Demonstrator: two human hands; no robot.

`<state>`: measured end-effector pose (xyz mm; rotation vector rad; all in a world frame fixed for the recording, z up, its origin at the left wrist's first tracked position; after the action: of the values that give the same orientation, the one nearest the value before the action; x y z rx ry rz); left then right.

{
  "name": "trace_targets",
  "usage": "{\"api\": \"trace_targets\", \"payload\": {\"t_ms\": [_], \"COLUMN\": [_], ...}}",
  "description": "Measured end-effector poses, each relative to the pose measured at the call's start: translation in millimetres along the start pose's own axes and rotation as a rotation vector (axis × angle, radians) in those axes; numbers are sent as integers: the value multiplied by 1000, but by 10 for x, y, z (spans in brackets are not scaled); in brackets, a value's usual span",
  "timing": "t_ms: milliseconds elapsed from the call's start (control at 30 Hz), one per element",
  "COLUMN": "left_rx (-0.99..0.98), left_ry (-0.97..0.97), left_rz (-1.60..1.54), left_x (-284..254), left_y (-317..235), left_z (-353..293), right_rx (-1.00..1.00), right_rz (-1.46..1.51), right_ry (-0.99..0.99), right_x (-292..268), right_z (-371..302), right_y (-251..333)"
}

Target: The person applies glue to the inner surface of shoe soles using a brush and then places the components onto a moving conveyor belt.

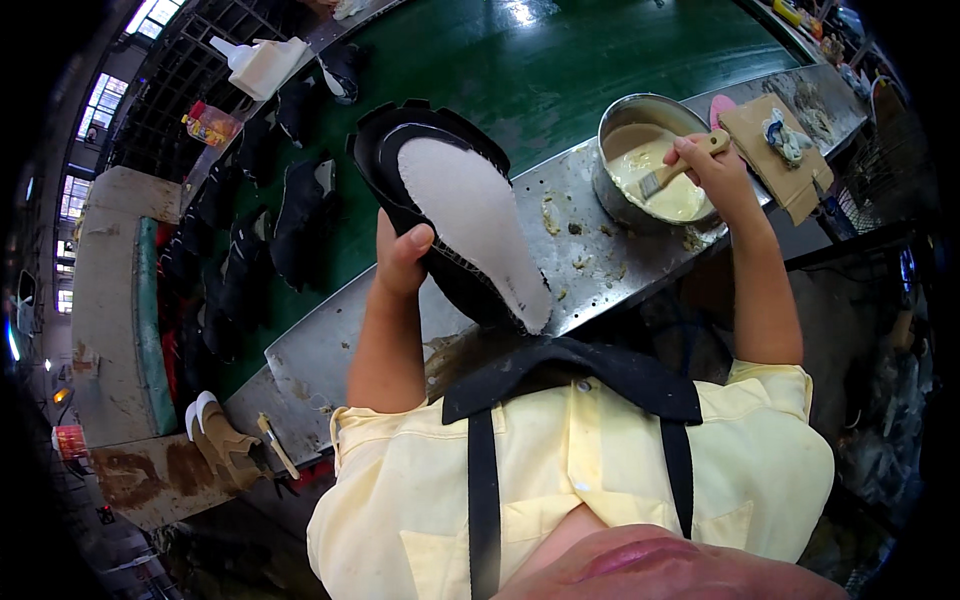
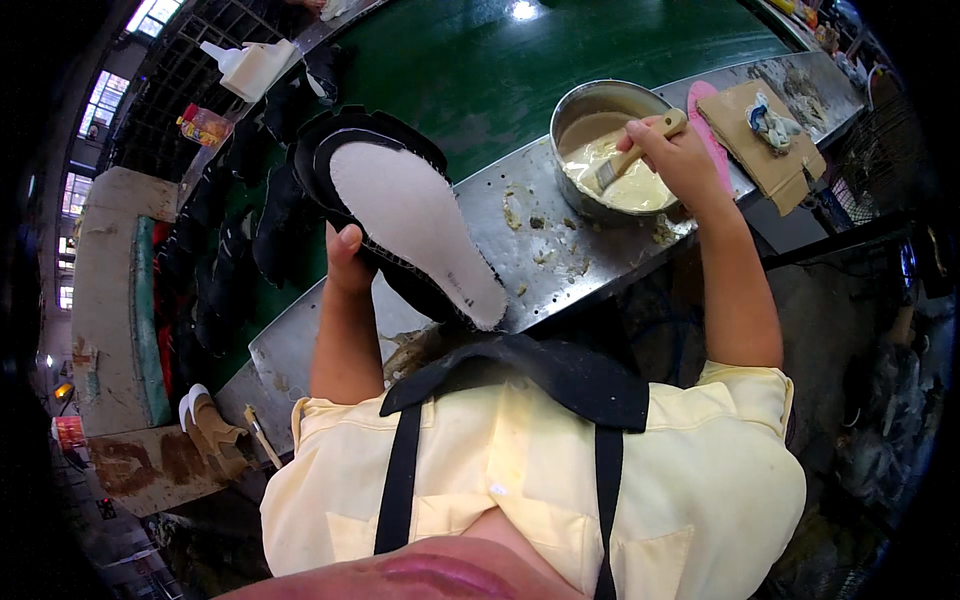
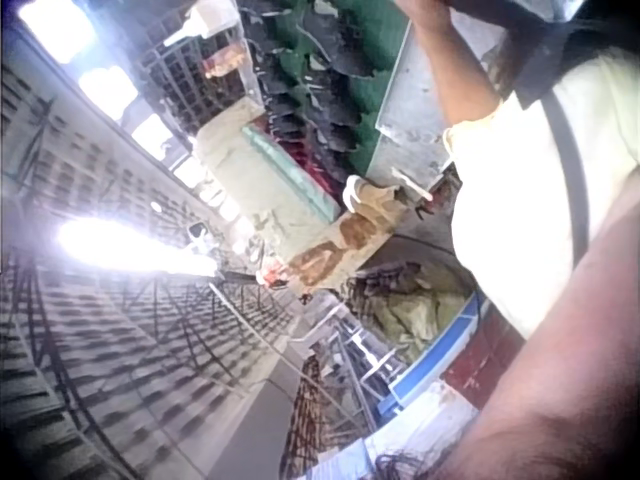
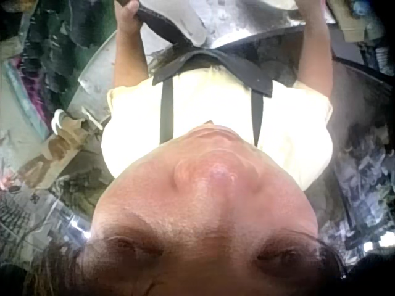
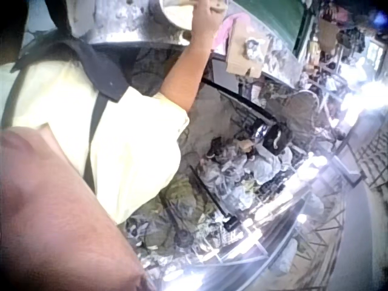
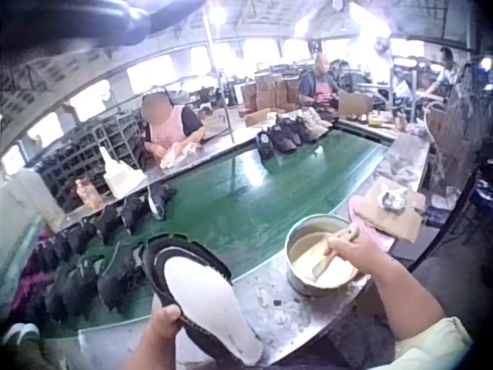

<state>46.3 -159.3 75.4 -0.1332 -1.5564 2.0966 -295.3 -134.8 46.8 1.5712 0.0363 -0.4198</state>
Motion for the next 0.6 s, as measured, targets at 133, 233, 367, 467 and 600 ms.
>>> {"api": "trace_targets", "payload": {"t_ms": [133, 233, 367, 467, 600], "left_rx": [43, 24, 26, 33, 52], "left_ry": [-8, 4, 67, 77, 107], "left_rz": [-36, -33, -59, -31, -78], "left_x": [25, 26, 85, 28, 96], "left_y": [-3, 26, 74, 158, 167], "left_z": [-24, 32, 60, 31, 98], "right_rx": [-51, 24, -83, -173, -340], "right_rz": [49, 17, 122, 512, 644], "right_ry": [-137, -29, -249, -309, -255], "right_x": [-182, -170, -532, -592, -267], "right_z": [-122, -217, -327, -342, -450], "right_y": [139, 112, 146, 197, 642]}}
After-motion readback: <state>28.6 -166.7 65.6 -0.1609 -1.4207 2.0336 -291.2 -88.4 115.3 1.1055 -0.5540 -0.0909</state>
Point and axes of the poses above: each hand's wrist, its own z-axis towards the middle knuckle, its own x-axis out of the palm, y = z × x, the point moved 9 cm from there along z, towards the middle knuckle, and after that the axes turned 5 degrees about x, right-handed, at the moved point
